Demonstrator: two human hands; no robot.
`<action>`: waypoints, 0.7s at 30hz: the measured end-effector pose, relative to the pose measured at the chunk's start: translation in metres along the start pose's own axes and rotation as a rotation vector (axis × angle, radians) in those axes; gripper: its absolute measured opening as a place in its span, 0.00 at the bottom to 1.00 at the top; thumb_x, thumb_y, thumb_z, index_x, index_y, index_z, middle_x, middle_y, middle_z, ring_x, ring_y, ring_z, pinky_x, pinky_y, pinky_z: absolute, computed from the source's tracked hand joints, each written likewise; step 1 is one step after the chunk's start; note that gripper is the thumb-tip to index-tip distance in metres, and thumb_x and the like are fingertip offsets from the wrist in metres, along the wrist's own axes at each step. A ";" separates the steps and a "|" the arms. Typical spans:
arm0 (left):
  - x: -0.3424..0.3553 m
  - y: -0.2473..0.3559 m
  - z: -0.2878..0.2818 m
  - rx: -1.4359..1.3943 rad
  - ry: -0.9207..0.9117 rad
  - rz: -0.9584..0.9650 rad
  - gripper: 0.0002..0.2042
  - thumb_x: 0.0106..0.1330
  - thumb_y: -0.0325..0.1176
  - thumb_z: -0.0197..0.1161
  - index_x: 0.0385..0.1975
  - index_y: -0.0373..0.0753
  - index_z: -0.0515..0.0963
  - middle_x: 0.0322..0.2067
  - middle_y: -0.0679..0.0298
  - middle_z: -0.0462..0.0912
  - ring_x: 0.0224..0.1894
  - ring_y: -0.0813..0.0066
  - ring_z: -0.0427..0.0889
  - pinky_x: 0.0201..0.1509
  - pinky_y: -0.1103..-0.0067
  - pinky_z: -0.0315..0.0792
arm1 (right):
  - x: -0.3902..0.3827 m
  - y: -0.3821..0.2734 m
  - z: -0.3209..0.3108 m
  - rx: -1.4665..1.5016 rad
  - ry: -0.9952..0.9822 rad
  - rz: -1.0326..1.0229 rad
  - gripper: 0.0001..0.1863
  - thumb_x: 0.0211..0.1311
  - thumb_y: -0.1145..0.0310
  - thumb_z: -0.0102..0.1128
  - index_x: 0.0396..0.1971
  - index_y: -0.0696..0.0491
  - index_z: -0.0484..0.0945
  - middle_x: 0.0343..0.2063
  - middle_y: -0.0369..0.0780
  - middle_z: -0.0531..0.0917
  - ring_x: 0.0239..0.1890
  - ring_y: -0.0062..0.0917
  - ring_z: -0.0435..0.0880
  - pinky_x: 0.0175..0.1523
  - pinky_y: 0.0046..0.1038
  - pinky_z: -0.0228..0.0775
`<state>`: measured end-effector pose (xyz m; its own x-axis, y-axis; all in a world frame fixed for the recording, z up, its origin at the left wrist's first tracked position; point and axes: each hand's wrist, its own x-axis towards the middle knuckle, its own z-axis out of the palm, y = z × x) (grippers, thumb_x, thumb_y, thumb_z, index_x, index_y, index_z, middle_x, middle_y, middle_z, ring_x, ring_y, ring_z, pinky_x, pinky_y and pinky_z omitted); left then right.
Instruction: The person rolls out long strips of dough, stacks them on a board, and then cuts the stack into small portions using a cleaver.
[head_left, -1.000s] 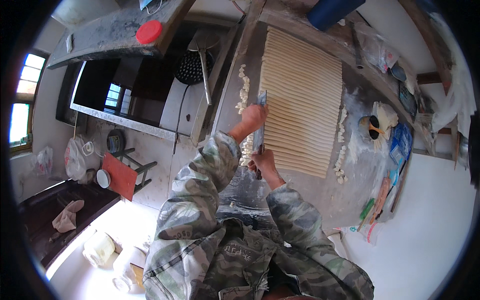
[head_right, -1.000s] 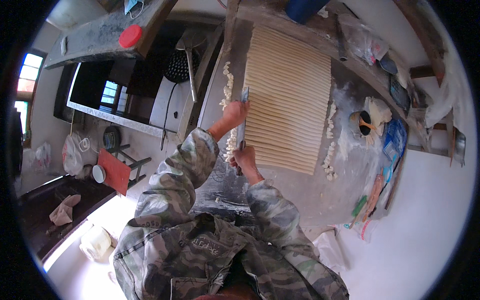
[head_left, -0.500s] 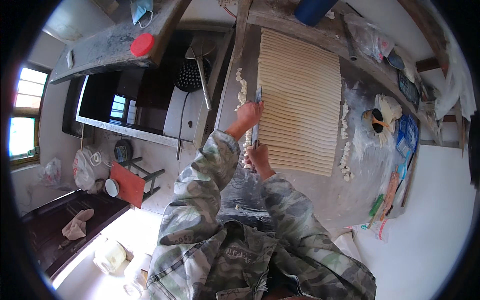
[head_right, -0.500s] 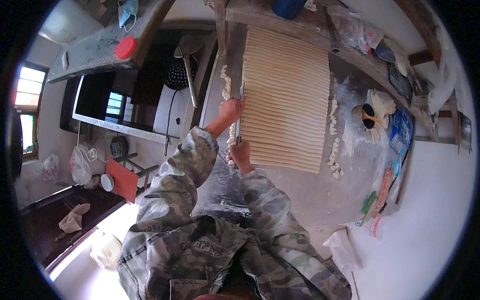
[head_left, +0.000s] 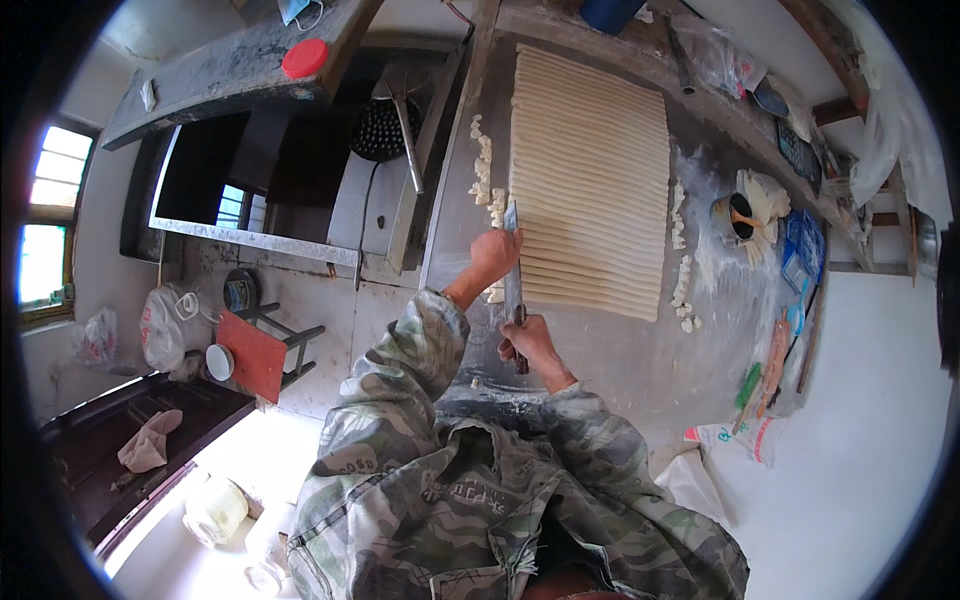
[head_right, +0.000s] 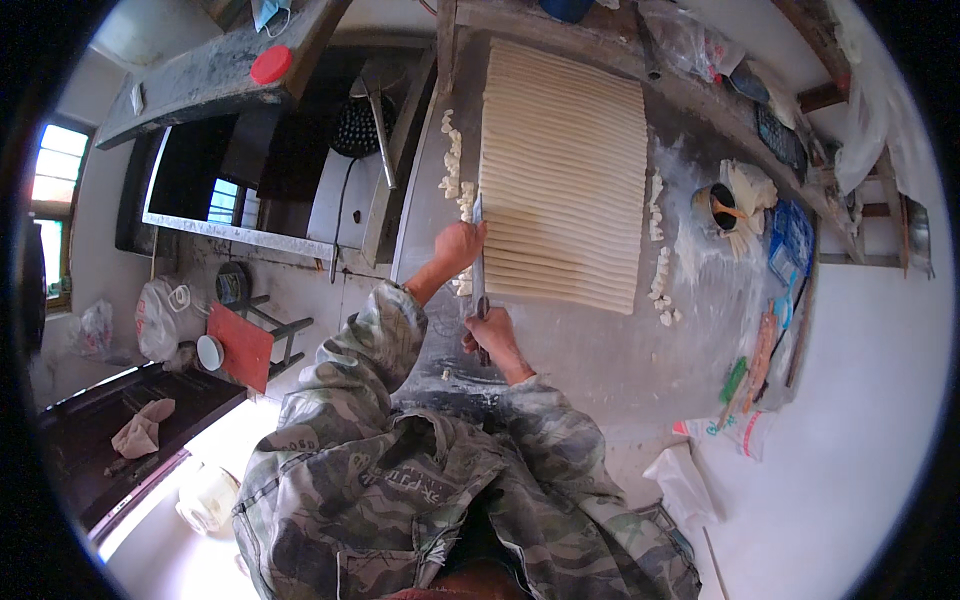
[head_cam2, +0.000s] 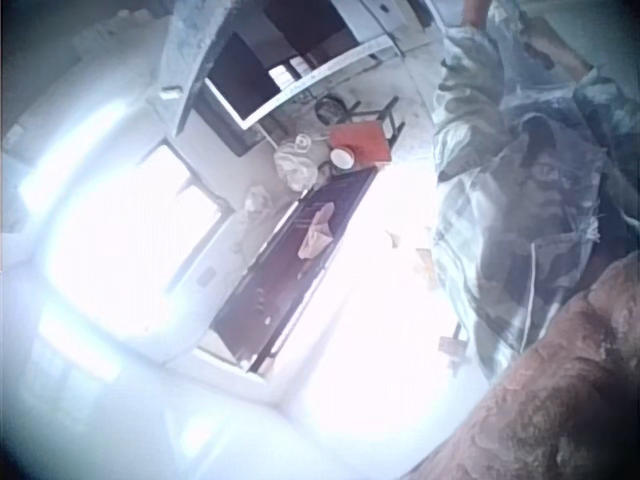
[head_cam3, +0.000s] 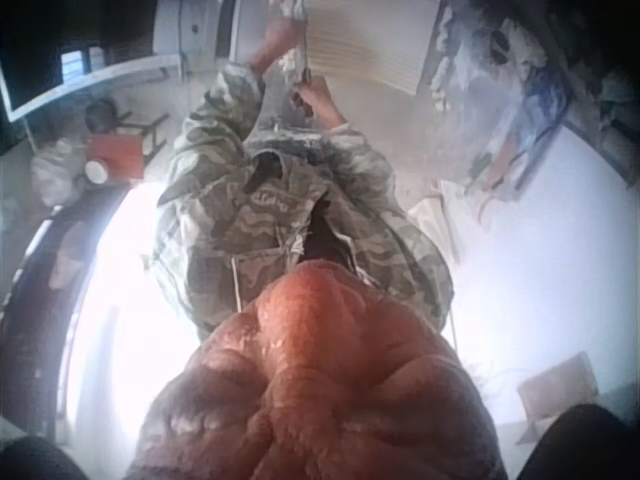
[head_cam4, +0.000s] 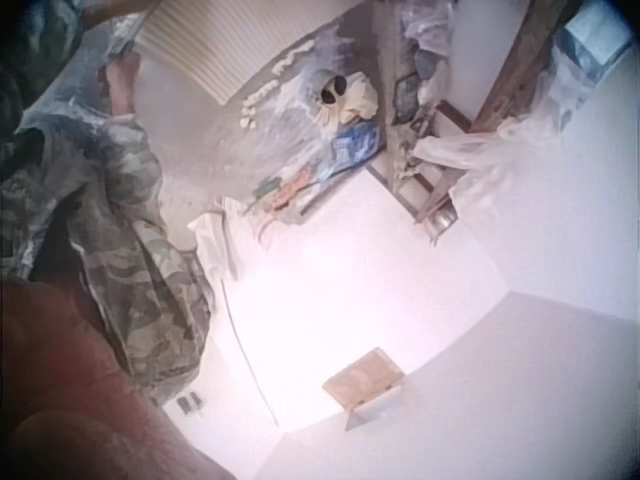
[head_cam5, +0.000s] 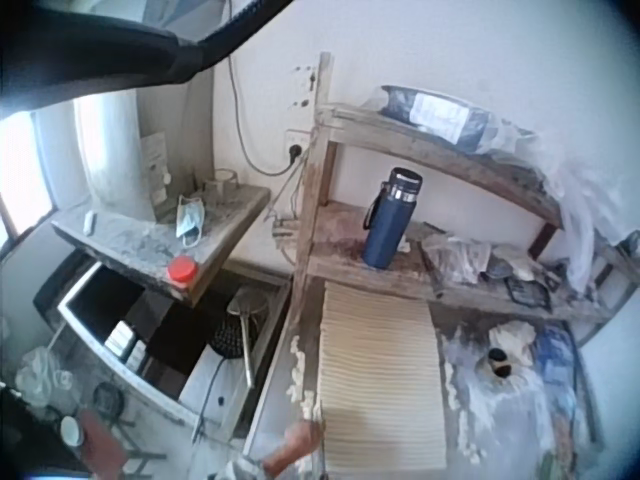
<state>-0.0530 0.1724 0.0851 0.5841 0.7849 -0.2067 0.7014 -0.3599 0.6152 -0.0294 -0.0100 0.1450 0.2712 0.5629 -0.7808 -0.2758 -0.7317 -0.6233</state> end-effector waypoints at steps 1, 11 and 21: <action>-0.005 -0.001 0.003 -0.002 0.034 0.010 0.28 0.75 0.50 0.45 0.21 0.36 0.83 0.27 0.44 0.84 0.30 0.42 0.84 0.35 0.55 0.79 | 0.003 0.007 0.004 -0.019 0.030 0.013 0.12 0.66 0.70 0.59 0.26 0.63 0.78 0.17 0.47 0.82 0.15 0.31 0.83 0.17 0.31 0.74; -0.004 -0.014 0.028 -0.045 0.184 0.110 0.17 0.73 0.44 0.52 0.31 0.38 0.82 0.32 0.50 0.84 0.31 0.47 0.84 0.32 0.56 0.78 | 0.051 0.058 0.043 -0.085 0.343 -0.141 0.09 0.64 0.72 0.55 0.26 0.60 0.77 0.14 0.44 0.80 0.13 0.29 0.82 0.16 0.31 0.74; 0.170 -0.041 -0.043 -0.080 0.555 0.255 0.30 0.68 0.48 0.60 0.65 0.37 0.70 0.68 0.44 0.63 0.67 0.43 0.66 0.64 0.60 0.70 | 0.066 0.022 0.031 0.003 0.279 -0.092 0.13 0.65 0.68 0.57 0.22 0.59 0.75 0.13 0.41 0.80 0.13 0.25 0.82 0.16 0.29 0.75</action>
<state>0.0001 0.3418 0.0574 0.4147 0.8323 0.3679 0.5219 -0.5487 0.6531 -0.0461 0.0233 0.0786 0.5383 0.4986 -0.6794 -0.2407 -0.6817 -0.6910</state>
